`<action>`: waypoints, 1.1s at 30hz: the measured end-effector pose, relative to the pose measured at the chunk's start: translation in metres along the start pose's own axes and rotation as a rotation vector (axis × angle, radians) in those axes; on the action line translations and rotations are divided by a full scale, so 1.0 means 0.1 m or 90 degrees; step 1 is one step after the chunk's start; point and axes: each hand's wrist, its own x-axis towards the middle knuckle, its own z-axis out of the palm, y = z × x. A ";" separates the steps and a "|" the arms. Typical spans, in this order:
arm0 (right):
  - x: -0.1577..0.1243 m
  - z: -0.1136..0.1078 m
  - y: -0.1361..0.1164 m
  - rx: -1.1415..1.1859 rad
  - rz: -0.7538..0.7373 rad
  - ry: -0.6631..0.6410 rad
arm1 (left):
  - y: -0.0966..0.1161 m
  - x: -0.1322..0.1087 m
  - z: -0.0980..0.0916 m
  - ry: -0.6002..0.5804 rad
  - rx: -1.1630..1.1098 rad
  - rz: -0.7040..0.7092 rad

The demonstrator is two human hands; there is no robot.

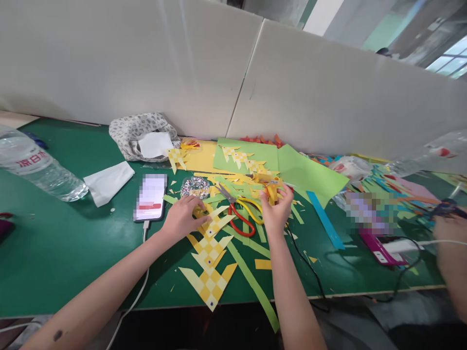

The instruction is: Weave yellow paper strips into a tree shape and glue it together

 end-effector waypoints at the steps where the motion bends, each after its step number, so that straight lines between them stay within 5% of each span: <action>1: 0.00 -0.01 -0.03 0.039 -0.016 -0.027 | 0.00 0.00 0.00 0.011 0.015 -0.004; 10: -0.09 -0.02 -0.14 0.084 -0.162 -0.247 | -0.03 0.01 0.00 0.013 0.079 0.003; 33: -0.10 0.02 -0.08 0.041 -0.184 -0.292 | -0.06 -0.01 0.04 0.005 0.085 0.001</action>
